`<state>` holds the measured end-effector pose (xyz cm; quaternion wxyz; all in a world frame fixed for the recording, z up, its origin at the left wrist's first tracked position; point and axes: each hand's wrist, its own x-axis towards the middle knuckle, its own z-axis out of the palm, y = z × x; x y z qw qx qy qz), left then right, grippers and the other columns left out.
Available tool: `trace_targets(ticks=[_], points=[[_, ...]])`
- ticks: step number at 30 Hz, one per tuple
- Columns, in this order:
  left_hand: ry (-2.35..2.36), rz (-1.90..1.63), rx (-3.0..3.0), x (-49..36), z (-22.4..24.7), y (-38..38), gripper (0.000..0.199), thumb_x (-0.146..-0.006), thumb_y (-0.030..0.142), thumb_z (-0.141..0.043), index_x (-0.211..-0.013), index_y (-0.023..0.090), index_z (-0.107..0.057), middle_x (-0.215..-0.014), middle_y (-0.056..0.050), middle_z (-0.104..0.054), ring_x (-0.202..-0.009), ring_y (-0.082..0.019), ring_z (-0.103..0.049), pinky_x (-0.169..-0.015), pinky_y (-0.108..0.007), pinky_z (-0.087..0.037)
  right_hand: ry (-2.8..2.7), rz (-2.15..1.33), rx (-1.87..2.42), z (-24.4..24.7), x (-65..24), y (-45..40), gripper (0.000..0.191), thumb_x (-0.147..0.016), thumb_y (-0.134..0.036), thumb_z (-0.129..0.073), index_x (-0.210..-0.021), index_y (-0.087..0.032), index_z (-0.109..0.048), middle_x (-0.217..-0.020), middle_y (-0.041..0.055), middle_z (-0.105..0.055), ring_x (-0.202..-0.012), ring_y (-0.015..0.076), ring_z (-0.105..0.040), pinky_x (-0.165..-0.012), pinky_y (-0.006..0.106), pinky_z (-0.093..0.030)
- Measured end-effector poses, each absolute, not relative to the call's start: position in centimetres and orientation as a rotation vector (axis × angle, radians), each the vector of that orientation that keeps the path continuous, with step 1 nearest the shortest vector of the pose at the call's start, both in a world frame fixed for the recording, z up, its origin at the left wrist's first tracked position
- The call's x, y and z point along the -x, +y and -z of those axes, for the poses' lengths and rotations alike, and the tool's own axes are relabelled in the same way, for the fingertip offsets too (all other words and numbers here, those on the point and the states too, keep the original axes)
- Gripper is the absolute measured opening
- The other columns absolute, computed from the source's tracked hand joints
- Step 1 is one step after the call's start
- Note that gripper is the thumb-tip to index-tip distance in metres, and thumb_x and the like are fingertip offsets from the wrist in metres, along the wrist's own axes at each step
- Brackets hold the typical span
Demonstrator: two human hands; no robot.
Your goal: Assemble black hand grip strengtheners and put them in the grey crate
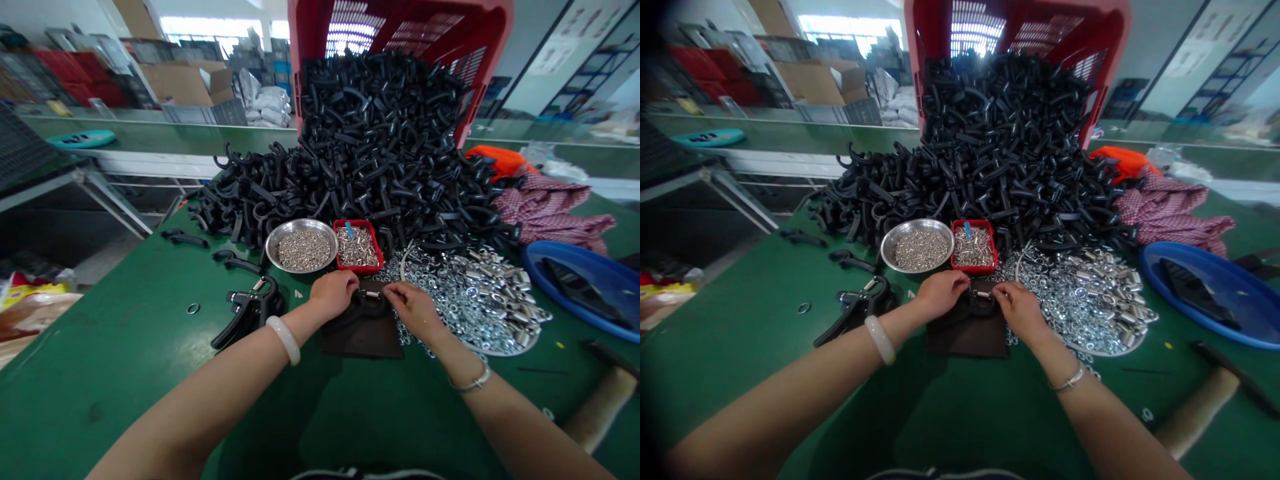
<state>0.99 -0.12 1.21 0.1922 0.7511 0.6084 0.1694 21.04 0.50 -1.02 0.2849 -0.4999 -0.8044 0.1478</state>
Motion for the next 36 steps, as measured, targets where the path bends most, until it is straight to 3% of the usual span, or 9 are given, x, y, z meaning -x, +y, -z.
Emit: trace_targets(ticks=[19, 36], points=[[1.872, -0.453, -2.235, -2.1, -0.5, -1.1, 0.018, -0.087, 0.026, -0.039, -0.091, 0.021, -0.056, -0.093, -0.004, -0.061, -0.084, -0.017, -0.057, -0.07, -0.027, -0.042, -2.128, -0.373, 1.336, 2.0, -21.6, 0.4, 0.019, -0.081, -0.033, -0.049, -0.078, -0.02, -0.063, -0.074, 0.0035, -0.065, -0.069, 0.0173, -0.059, -0.063, 0.028, -0.044], [1.882, -0.376, -2.215, -2.3, -0.9, -1.4, 0.022, -0.089, 0.026, -0.034, -0.095, 0.02, -0.055, -0.094, -0.006, -0.059, -0.084, -0.018, -0.057, -0.07, -0.028, -0.043, -2.293, -0.113, 1.205, 2.1, -21.4, 0.4, 0.017, -0.086, -0.021, -0.042, -0.081, -0.017, -0.058, -0.076, 0.0068, -0.06, -0.074, 0.0189, -0.056, -0.068, 0.03, -0.044]])
